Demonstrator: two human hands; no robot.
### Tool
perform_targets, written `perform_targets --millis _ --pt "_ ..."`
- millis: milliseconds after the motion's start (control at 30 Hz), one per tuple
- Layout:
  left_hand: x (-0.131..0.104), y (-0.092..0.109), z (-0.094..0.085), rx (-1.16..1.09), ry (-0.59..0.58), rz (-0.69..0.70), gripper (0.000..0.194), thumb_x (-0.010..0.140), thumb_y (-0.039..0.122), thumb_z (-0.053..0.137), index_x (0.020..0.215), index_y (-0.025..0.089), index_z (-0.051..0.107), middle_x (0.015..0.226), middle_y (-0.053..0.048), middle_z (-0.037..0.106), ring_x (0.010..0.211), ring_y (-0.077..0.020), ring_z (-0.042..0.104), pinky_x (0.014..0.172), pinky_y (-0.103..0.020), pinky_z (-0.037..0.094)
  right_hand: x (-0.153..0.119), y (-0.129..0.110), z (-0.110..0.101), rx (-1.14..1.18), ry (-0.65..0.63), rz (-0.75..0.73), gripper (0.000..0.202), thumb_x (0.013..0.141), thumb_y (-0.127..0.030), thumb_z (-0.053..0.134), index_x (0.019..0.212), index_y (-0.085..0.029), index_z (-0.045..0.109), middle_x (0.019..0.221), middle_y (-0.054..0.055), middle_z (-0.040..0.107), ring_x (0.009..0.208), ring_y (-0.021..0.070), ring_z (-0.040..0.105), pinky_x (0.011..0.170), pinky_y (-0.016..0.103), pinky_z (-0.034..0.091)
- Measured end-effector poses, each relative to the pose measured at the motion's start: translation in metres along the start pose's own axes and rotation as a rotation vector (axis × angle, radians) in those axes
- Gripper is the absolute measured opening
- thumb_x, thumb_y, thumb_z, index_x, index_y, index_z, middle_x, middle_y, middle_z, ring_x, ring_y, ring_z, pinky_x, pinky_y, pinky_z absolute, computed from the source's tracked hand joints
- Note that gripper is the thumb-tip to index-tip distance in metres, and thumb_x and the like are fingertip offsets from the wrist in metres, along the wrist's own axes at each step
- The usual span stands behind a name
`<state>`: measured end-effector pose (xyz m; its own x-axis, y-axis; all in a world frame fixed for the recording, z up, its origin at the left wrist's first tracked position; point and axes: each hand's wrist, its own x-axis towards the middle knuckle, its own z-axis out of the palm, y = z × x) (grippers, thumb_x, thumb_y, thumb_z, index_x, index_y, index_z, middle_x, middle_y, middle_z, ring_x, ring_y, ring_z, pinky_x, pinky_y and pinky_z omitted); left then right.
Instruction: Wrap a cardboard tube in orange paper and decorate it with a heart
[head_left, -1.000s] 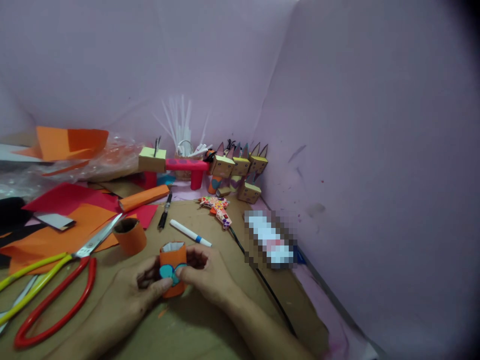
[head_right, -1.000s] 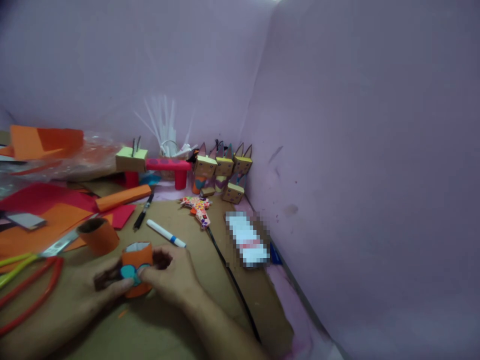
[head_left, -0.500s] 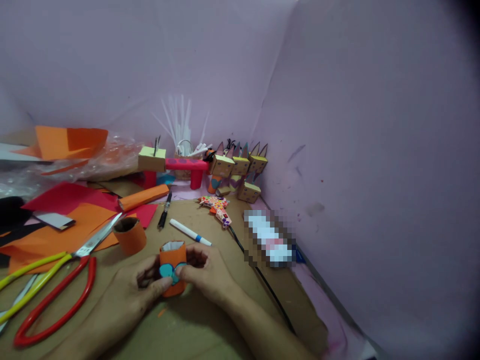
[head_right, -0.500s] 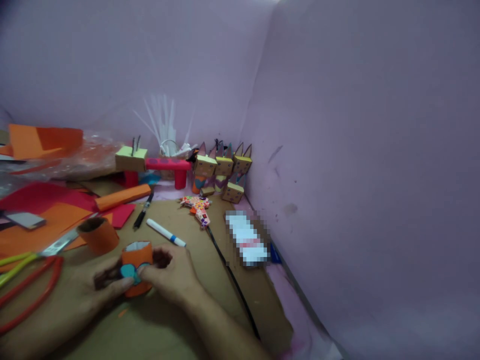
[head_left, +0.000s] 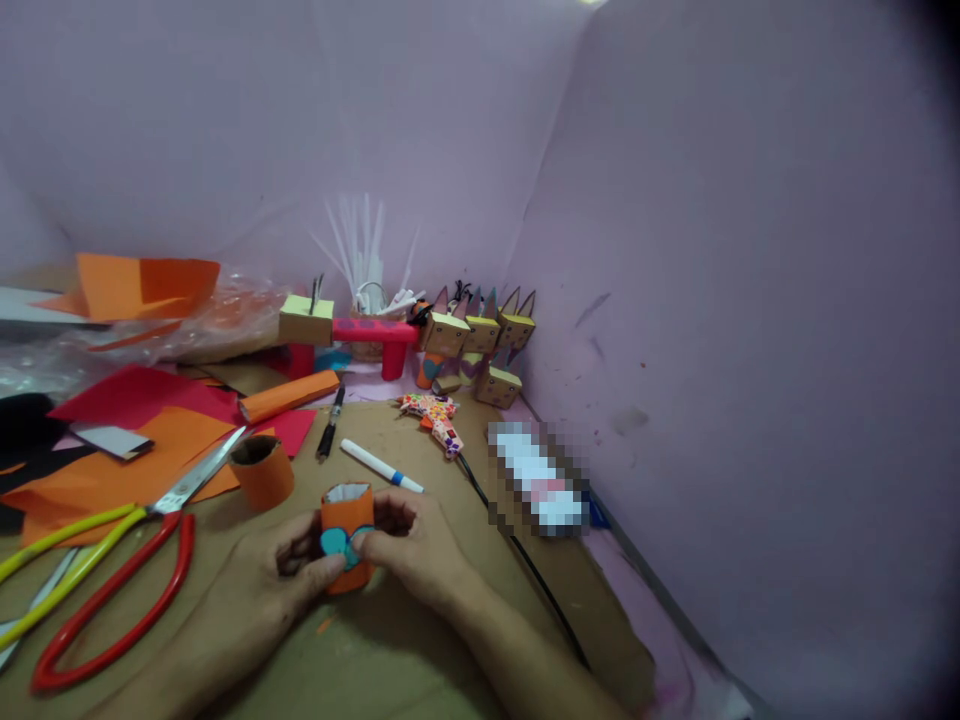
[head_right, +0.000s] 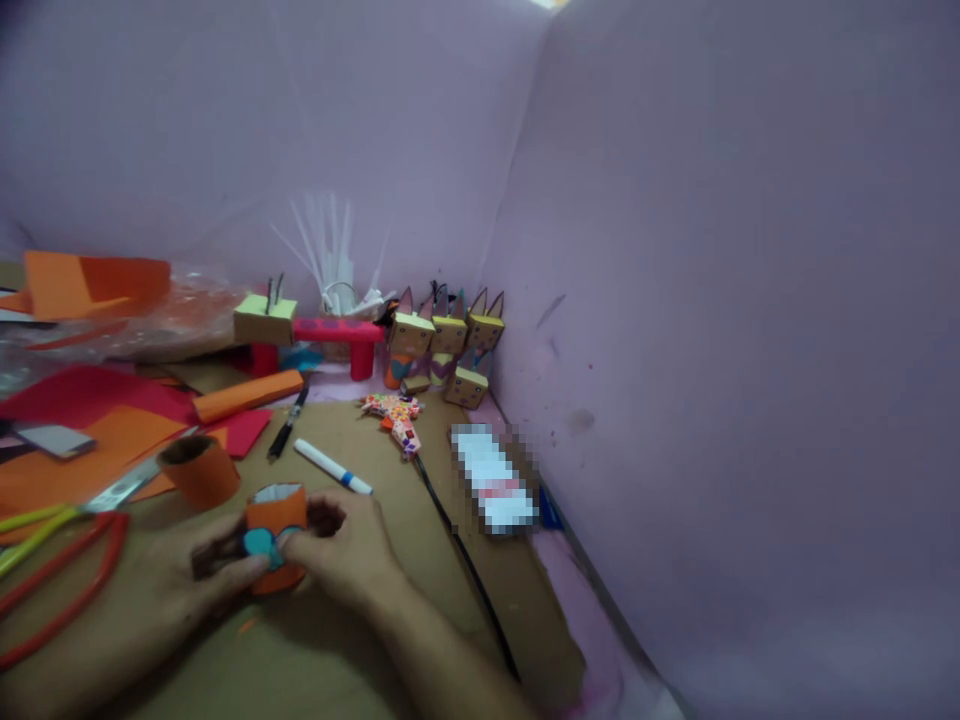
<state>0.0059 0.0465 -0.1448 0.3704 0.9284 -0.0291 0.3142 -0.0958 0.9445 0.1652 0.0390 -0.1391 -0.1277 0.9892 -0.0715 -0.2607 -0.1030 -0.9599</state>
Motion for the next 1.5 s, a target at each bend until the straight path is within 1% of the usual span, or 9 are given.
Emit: perform_targets --millis 133,267,500,667,833,1033,1133,1333,1500 --pt "0.0 -0.001 0.0 -0.028 -0.022 -0.005 0.036 0.073 0.042 0.062 0.102 0.021 0.063 0.096 -0.002 0.071 0.092 -0.0236 0.064 0.077 -0.027 0.054 0.0 -0.001 0.0 -0.012 -0.024 -0.008 0.026 0.052 -0.017 0.066 0.078 -0.018 0.071 0.073 0.0 0.072 0.067 0.0173 0.065 0.071 0.03 0.05" --pt "-0.001 0.0 0.001 -0.054 -0.039 0.005 0.035 0.074 0.042 0.061 0.101 0.022 0.062 0.094 -0.001 0.071 0.093 -0.0234 0.065 0.077 -0.027 0.054 -0.001 -0.001 0.0 -0.034 -0.036 -0.019 0.028 0.053 -0.018 0.067 0.081 -0.018 0.071 0.077 0.001 0.072 0.071 0.0189 0.066 0.072 0.032 0.05" --pt "0.001 0.009 0.002 -0.025 0.017 0.01 0.033 0.069 0.042 0.064 0.095 0.022 0.066 0.088 -0.001 0.072 0.084 -0.0232 0.067 0.072 -0.027 0.055 0.0 0.001 -0.001 -0.026 -0.035 -0.023 0.029 0.053 -0.018 0.068 0.082 -0.017 0.071 0.077 0.002 0.072 0.071 0.019 0.066 0.073 0.032 0.05" --pt "0.0 0.001 0.002 -0.128 -0.031 -0.01 0.035 0.072 0.04 0.063 0.103 0.023 0.064 0.1 -0.001 0.071 0.094 -0.0237 0.064 0.079 -0.029 0.053 0.0 0.001 -0.001 -0.015 -0.043 -0.029 0.03 0.053 -0.017 0.067 0.083 -0.017 0.072 0.077 0.002 0.073 0.071 0.0184 0.066 0.073 0.032 0.05" --pt "0.001 -0.002 0.001 -0.073 -0.032 -0.016 0.035 0.072 0.041 0.063 0.102 0.022 0.064 0.095 -0.001 0.071 0.092 -0.0246 0.065 0.077 -0.029 0.054 0.0 0.002 -0.002 -0.041 -0.038 -0.028 0.028 0.054 -0.018 0.068 0.082 -0.017 0.071 0.078 0.003 0.072 0.072 0.0197 0.066 0.074 0.034 0.051" --pt "0.0 -0.006 0.001 -0.129 -0.036 -0.013 0.034 0.073 0.04 0.062 0.104 0.024 0.063 0.098 0.0 0.071 0.096 -0.0236 0.064 0.08 -0.028 0.053 0.0 0.001 0.0 -0.007 -0.032 -0.021 0.028 0.052 -0.018 0.068 0.08 -0.018 0.072 0.076 0.002 0.072 0.07 0.0189 0.066 0.073 0.032 0.051" --pt "0.0 -0.001 0.002 -0.109 -0.032 -0.024 0.036 0.072 0.04 0.063 0.105 0.024 0.063 0.097 0.0 0.071 0.095 -0.023 0.064 0.08 -0.027 0.053 0.0 0.0 0.0 -0.017 -0.033 -0.022 0.028 0.053 -0.018 0.067 0.081 -0.017 0.072 0.076 0.002 0.073 0.07 0.0188 0.067 0.073 0.032 0.051" --pt "-0.001 0.016 0.001 -0.008 0.016 0.01 0.03 0.068 0.04 0.064 0.093 0.022 0.067 0.089 -0.001 0.073 0.082 -0.0218 0.068 0.069 -0.023 0.055 -0.001 -0.001 -0.001 -0.042 -0.038 -0.021 0.03 0.053 -0.018 0.067 0.083 -0.016 0.071 0.079 0.004 0.073 0.072 0.0196 0.067 0.075 0.034 0.051" --pt "-0.002 0.018 0.001 -0.025 0.008 0.003 0.032 0.069 0.041 0.064 0.095 0.023 0.067 0.09 -0.001 0.073 0.087 -0.0235 0.067 0.072 -0.025 0.055 -0.001 -0.001 -0.001 -0.024 -0.04 -0.029 0.03 0.053 -0.018 0.067 0.083 -0.016 0.072 0.078 0.004 0.072 0.073 0.02 0.067 0.075 0.033 0.05"
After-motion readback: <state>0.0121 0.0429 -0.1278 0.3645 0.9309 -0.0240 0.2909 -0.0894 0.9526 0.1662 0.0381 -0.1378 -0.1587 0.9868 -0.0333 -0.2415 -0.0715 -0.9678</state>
